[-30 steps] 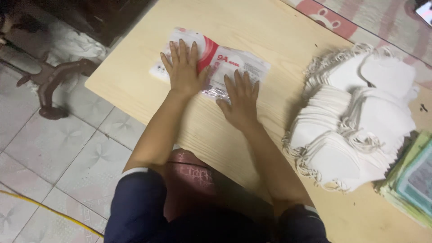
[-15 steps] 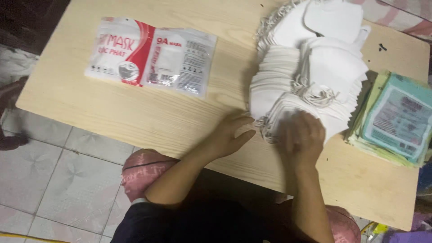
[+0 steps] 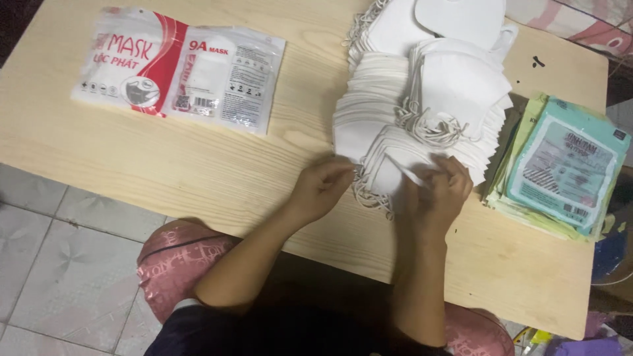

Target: The person sits at a wooden table and folds white face masks by hand. They stack the folded masks and then place them into a clear plastic packaging bag labeled '9A MASK'.

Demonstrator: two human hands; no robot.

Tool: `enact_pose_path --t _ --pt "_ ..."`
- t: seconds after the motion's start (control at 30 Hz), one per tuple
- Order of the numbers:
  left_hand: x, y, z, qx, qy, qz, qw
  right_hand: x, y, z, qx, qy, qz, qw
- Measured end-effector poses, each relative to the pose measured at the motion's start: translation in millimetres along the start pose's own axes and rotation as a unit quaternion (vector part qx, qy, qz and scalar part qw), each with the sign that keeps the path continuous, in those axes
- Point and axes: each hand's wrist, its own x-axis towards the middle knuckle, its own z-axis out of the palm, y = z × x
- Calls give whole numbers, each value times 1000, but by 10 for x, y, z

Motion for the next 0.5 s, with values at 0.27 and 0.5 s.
enact_pose_path --t 0.27,0.5 --pt "-102 120 66 -143 -110 -54 982 -151 -161 -385 336 -172 182 908" --pt "-204 -125 -46 -163 -96 -247 950 167 -533 -439 259 -73 110 957"
